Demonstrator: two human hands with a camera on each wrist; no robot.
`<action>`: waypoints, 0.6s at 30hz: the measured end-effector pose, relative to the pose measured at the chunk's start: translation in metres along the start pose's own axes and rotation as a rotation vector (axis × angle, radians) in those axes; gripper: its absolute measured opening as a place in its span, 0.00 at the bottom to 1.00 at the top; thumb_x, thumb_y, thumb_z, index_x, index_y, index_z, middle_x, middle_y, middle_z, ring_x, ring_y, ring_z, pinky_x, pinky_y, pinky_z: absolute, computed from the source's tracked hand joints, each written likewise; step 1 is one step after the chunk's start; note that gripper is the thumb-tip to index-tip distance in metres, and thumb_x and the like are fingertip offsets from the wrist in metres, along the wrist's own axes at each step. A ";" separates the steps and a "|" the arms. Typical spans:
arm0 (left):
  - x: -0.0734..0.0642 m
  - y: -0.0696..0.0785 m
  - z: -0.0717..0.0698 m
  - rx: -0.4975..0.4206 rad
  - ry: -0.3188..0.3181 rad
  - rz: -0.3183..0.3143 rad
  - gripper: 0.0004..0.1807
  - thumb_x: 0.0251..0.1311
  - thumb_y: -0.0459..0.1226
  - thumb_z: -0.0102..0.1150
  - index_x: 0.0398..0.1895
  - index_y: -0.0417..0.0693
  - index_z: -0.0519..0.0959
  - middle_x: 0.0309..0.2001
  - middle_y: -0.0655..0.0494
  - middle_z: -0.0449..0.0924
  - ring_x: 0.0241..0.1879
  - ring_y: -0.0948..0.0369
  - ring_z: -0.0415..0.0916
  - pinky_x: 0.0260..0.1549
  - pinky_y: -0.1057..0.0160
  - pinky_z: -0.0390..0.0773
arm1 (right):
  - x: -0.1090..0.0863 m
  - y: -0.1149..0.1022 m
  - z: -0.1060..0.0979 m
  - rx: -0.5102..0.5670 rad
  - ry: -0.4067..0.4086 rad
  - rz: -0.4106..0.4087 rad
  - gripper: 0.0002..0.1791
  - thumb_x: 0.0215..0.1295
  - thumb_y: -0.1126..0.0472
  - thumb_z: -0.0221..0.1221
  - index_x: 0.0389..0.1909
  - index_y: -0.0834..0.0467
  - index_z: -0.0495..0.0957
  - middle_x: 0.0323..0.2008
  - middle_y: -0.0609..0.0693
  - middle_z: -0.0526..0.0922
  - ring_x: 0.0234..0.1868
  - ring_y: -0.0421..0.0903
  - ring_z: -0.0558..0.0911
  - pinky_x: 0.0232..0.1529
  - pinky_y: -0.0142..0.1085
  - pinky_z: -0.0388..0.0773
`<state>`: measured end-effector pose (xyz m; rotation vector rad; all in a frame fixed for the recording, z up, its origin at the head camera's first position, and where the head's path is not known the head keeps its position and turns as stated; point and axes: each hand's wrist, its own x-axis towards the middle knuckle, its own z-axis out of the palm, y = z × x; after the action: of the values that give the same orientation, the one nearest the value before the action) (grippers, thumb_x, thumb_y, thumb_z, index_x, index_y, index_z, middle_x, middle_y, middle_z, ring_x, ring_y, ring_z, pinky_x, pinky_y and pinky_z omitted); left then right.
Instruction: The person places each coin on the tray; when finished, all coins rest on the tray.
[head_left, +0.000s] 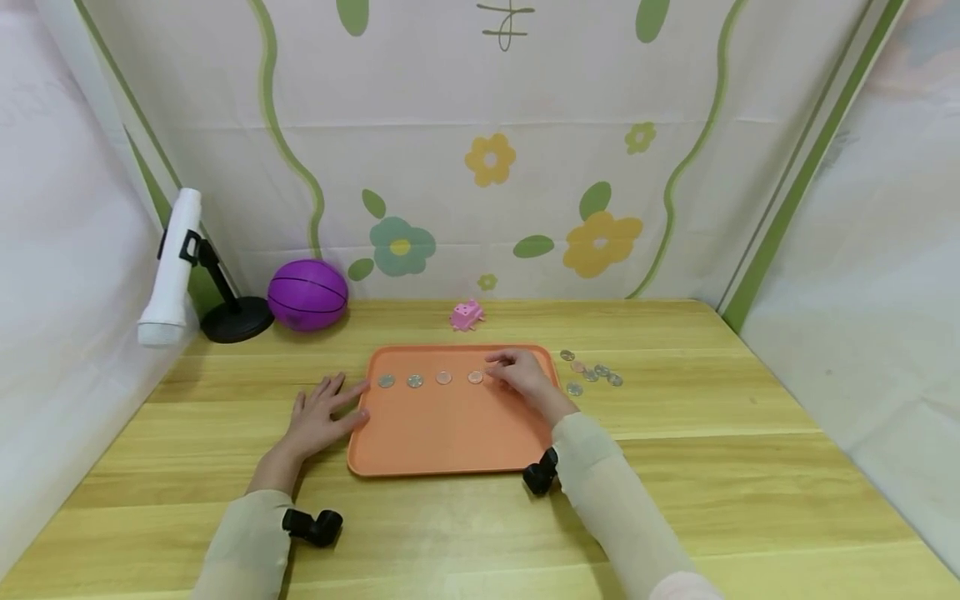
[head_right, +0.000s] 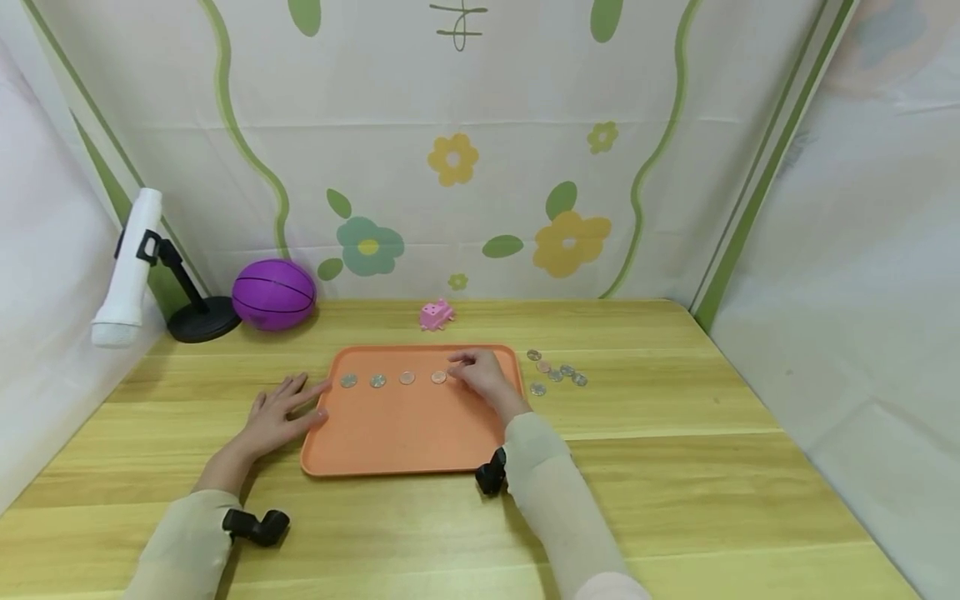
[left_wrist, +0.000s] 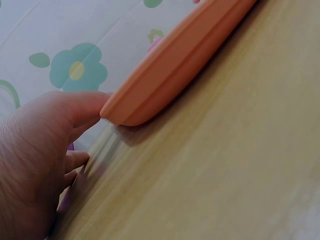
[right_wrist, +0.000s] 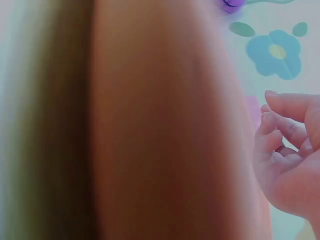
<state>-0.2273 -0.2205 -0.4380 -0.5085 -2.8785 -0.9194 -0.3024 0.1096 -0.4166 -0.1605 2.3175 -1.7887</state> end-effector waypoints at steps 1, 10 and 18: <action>0.000 -0.001 0.000 -0.001 -0.001 -0.001 0.31 0.54 0.51 0.51 0.60 0.51 0.63 0.63 0.36 0.46 0.61 0.41 0.36 0.50 0.38 0.29 | 0.000 0.000 -0.003 -0.003 0.010 -0.008 0.16 0.54 0.68 0.57 0.45 0.67 0.74 0.23 0.53 0.73 0.17 0.44 0.66 0.19 0.32 0.64; 0.001 -0.002 -0.001 -0.002 0.003 -0.003 0.31 0.53 0.51 0.51 0.61 0.52 0.63 0.63 0.37 0.45 0.61 0.42 0.36 0.50 0.39 0.29 | -0.009 -0.015 -0.035 -0.053 0.087 -0.054 0.17 0.55 0.66 0.57 0.46 0.67 0.74 0.28 0.52 0.75 0.27 0.53 0.71 0.27 0.41 0.69; 0.001 -0.002 0.001 0.010 -0.003 0.001 0.31 0.53 0.51 0.51 0.61 0.52 0.63 0.63 0.37 0.46 0.61 0.42 0.36 0.50 0.38 0.30 | -0.026 -0.012 -0.074 -0.085 0.092 -0.097 0.17 0.58 0.64 0.55 0.47 0.67 0.72 0.33 0.56 0.75 0.33 0.61 0.69 0.28 0.44 0.67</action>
<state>-0.2288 -0.2213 -0.4395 -0.5105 -2.8837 -0.9041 -0.2945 0.1814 -0.3841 -0.2116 2.4923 -1.7787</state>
